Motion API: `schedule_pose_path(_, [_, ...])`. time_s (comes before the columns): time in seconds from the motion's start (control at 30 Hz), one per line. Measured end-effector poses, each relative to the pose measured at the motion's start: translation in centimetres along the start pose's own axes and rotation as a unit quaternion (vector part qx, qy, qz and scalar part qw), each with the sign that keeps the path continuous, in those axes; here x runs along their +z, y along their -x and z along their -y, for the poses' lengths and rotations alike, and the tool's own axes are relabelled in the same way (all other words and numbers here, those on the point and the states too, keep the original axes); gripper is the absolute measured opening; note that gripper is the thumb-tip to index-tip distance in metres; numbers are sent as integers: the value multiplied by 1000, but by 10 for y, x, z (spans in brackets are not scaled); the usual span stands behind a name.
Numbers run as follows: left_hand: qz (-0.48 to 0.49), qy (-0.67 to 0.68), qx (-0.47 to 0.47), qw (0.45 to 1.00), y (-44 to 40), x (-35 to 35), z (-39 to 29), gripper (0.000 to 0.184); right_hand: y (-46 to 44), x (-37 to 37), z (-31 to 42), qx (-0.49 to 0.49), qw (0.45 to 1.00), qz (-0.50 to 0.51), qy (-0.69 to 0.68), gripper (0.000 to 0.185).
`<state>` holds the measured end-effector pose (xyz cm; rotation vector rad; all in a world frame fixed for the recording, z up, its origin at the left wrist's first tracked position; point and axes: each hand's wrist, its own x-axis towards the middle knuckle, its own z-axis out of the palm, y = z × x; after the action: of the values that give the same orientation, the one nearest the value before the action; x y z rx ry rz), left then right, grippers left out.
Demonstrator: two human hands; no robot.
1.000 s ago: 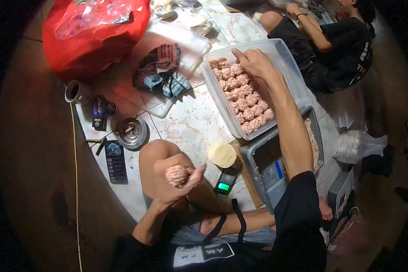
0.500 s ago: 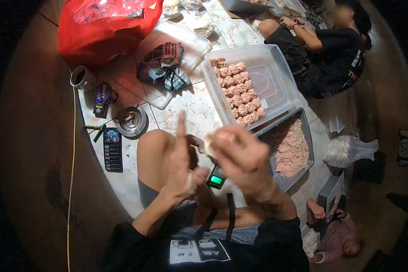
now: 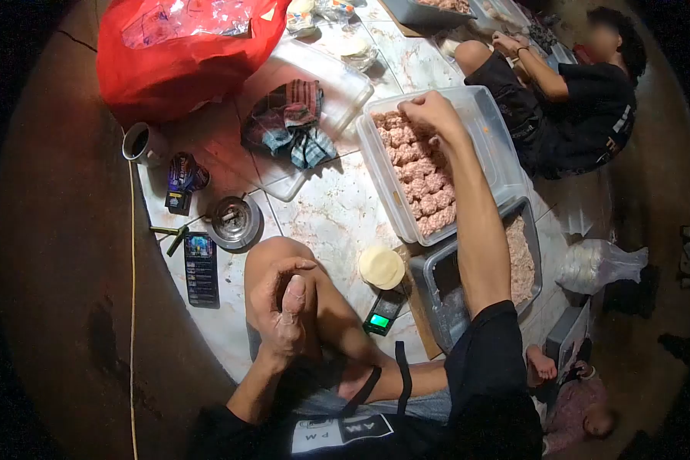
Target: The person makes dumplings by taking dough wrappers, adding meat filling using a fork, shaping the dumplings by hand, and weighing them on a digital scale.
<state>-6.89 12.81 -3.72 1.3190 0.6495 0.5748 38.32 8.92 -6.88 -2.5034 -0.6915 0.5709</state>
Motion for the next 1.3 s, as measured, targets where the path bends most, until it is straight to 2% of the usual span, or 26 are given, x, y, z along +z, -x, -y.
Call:
schedule_pose_path(0.03, [9,12,-16,1000,1,0,-6,30,-1,0,-1,5,1000,22,-21,55])
schedule_pose_path(0.07, [18,25,-31,999,2,3,-9,27,-3,-6,-1,-5,999,25,32,57])
schedule_pose_path(0.17, [43,10,-45,998,3,27,-11,18,-1,2,-6,-52,996,-7,74,55])
schedule_pose_path(0.2, [65,-10,0,998,3,39,-4,16,14,-4,11,-49,991,5,127,52])
schedule_pose_path(0.3, [179,-163,-25,970,2,72,-2,23,82,-26,36,-156,943,-207,207,46])
schedule_pose_path(0.4, [201,-303,109,925,0,104,26,31,182,-70,55,-221,926,-292,94,34])
schedule_pose_path(0.47, [224,-390,145,881,2,117,60,29,235,-93,34,-156,930,-306,130,25])
schedule_pose_path(0.53, [217,-422,177,862,4,123,82,26,275,-86,-31,-46,939,-264,213,25])
schedule_pose_path(0.6, [200,-420,205,861,5,125,93,24,315,-52,-97,88,955,-100,264,30])
schedule_pose_path(0.67, [216,-434,194,853,2,121,100,19,350,-5,-172,117,955,24,270,34])
schedule_pose_path(0.7, [223,-439,188,850,0,122,101,17,359,18,-195,110,956,-7,272,32])
schedule_pose_path(0.77, [210,-411,209,862,-1,123,100,17,370,40,-224,34,964,-108,242,27])
schedule_pose_path(0.83, [207,-360,217,884,-4,121,98,20,377,40,-224,66,972,-93,204,21])
schedule_pose_path(0.87, [201,-300,189,913,-3,119,96,28,378,39,-224,81,975,-87,186,18])
schedule_pose_path(0.9, [201,-306,158,917,-5,115,101,31,382,37,-220,74,983,-64,158,16])
schedule_pose_path(0.97, [187,-299,157,923,-5,114,107,33,391,35,-212,58,993,-16,105,13])
schedule_pose_path(1.0, [192,-303,154,921,-7,114,106,32,390,42,-224,14,993,-36,109,13])
schedule_pose_path(1.1, [177,-313,151,921,-3,110,100,31,385,57,-244,-3,979,-78,187,13])
schedule_pose_path(1.17, [135,-314,180,922,-6,105,94,31,389,39,-222,63,985,-99,122,16])
schedule_pose_path(1.2, [148,-308,165,925,-7,98,77,31,393,28,-210,97,985,-108,90,18])
schedule_pose_path(1.23, [142,-226,159,950,-12,90,73,24,397,19,-206,119,978,-131,106,20])
schedule_pose_path(1.3, [102,-33,13,994,-12,81,60,17,408,1,-201,165,960,-175,142,26])
